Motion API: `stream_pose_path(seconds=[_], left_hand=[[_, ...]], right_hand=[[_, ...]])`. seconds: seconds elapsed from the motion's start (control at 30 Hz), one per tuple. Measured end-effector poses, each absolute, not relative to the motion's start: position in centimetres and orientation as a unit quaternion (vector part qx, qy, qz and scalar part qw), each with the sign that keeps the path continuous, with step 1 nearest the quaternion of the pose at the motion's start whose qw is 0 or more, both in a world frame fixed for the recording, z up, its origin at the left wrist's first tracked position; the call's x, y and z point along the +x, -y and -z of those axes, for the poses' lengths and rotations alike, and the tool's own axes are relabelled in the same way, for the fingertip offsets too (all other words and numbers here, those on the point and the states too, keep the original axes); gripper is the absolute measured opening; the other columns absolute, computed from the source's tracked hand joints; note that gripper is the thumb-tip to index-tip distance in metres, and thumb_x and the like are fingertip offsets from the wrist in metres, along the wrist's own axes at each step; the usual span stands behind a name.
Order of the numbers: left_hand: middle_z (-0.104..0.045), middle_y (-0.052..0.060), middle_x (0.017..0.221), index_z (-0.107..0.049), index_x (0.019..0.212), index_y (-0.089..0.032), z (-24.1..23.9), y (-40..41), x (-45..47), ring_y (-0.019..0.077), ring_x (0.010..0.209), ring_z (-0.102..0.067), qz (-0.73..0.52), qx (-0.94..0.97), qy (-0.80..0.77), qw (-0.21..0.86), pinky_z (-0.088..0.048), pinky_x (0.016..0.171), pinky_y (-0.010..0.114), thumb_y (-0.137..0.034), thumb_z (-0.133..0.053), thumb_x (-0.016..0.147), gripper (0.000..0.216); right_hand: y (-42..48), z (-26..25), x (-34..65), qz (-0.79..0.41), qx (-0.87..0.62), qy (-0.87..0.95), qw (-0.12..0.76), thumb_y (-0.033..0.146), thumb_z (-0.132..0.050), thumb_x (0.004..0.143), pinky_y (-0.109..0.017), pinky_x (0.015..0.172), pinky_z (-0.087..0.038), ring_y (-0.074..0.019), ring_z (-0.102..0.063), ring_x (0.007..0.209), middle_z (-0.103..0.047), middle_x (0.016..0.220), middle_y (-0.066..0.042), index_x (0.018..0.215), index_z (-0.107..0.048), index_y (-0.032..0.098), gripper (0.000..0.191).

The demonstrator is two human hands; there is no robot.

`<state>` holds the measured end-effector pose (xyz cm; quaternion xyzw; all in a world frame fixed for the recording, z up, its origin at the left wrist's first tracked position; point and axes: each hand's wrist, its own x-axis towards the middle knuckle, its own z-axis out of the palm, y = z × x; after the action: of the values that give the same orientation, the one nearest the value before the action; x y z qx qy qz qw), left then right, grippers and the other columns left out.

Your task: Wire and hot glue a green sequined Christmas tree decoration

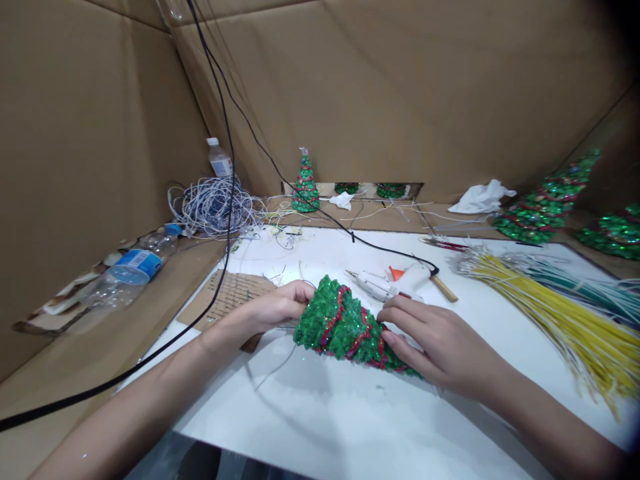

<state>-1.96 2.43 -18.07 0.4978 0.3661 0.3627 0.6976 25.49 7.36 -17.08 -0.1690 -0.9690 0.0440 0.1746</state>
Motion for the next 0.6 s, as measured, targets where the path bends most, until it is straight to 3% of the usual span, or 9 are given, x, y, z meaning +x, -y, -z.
stream_pose_path(seconds=[0.6], left_hand=[[-0.066,0.000,0.056,-0.071,0.062,-0.014,18.08,-2.38,-1.97,0.0079,0.051,-0.056,-0.364,0.498,-0.372,0.694,-0.043,0.051,0.017,-0.013,-0.069,0.059,0.004]], right_hand=[[-7.31,16.94,25.47,-0.037,-0.172,0.969,0.173,0.029,-0.035,0.097,-0.030,0.064,-0.045,-0.0176,-0.059,0.076,-0.061,0.089,-0.006,0.098,-0.056,0.019,0.023]])
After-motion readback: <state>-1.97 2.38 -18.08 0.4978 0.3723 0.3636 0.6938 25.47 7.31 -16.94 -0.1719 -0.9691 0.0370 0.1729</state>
